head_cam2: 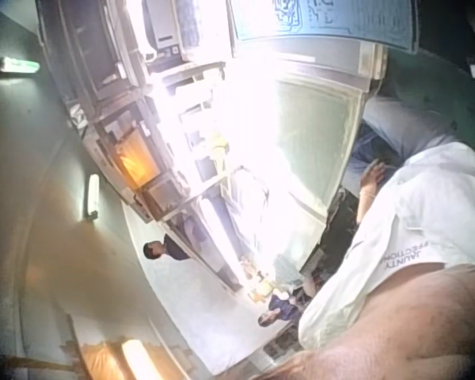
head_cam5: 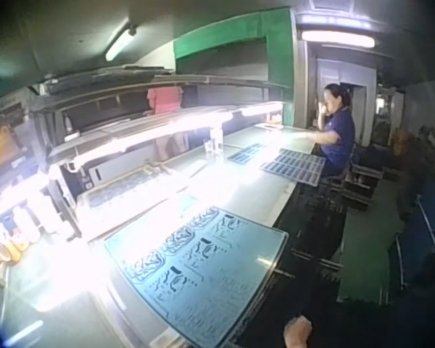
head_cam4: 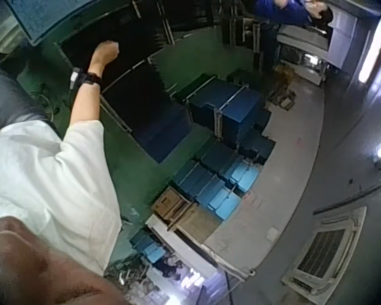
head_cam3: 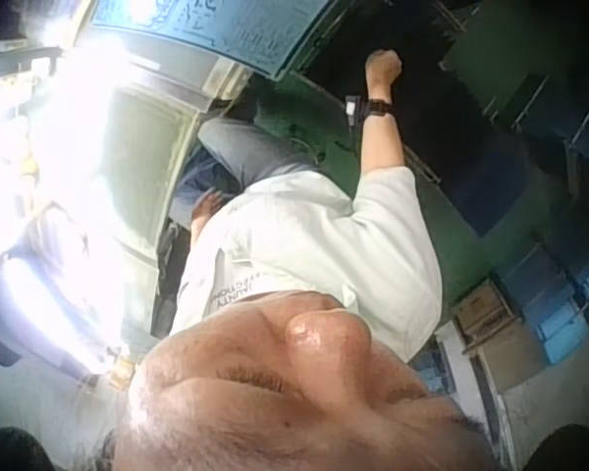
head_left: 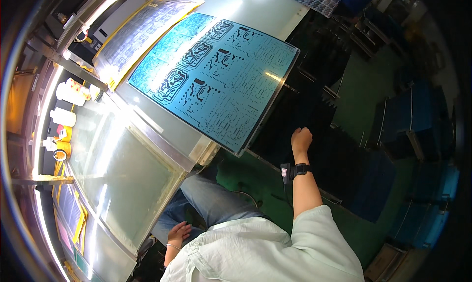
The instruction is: Inspecting and organizing circuit board films and plates at a quality control station.
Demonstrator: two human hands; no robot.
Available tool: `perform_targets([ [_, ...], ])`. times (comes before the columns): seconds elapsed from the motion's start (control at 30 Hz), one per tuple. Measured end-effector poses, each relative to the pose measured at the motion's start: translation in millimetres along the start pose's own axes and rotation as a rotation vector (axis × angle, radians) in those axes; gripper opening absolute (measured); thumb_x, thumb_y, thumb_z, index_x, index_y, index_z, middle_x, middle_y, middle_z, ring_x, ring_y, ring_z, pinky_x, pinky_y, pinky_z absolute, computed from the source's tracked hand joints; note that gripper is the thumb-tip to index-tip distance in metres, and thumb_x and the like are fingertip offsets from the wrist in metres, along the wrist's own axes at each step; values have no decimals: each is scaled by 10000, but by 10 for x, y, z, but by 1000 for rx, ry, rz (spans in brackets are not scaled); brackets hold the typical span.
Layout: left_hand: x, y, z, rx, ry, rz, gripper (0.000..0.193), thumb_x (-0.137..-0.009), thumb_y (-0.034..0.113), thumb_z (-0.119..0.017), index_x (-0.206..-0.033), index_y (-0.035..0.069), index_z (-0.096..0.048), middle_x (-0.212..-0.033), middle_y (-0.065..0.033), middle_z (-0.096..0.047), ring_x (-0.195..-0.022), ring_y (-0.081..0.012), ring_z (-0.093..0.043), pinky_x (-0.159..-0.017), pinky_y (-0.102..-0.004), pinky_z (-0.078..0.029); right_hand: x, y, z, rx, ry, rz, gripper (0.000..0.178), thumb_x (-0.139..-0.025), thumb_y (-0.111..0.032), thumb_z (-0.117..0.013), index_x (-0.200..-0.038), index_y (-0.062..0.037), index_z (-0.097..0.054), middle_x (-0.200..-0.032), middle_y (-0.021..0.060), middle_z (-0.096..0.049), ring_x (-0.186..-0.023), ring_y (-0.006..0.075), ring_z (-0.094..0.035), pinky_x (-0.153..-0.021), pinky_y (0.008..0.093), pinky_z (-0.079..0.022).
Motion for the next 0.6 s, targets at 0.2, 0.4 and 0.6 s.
perform_targets([
  [0.2, -21, 21, 27, 1, -34, -14, 320, -895, 169, -542, -1191, 51, -529, -1053, -99, -645, -880, -181, -636, -697, -268, -506, -1, 45, 15, -2, -7, 8, 238, -849, -137, -509, -835, 74, -618, -849, 272, -620, -843, 421, -599, -759, 452, -483],
  [0.4, -84, 29, 39, 2, -18, 22, 306, -893, 140, -529, -1184, 47, -533, -1047, -102, -648, -876, -179, -637, -681, -269, -506, 17, 34, 11, -16, -4, 0, 237, -851, -139, -511, -844, 73, -616, -857, 271, -620, -850, 424, -596, -767, 451, -479],
  [0.6, -99, 27, 51, 146, -37, 122, 290, -891, 97, -504, -1176, 51, -537, -1049, -108, -647, -862, -174, -638, -671, -274, -512, -38, 21, 2, -24, -18, 7, 234, -851, -137, -514, -819, 73, -614, -850, 269, -621, -848, 422, -597, -765, 453, -479],
])
Point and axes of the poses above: each hand's wrist, its own x-axis away from the middle knuckle, its own z-axis out of the back of the hand, y = z × x, the point moved 1 cm from there along -x, towards the middle knuckle
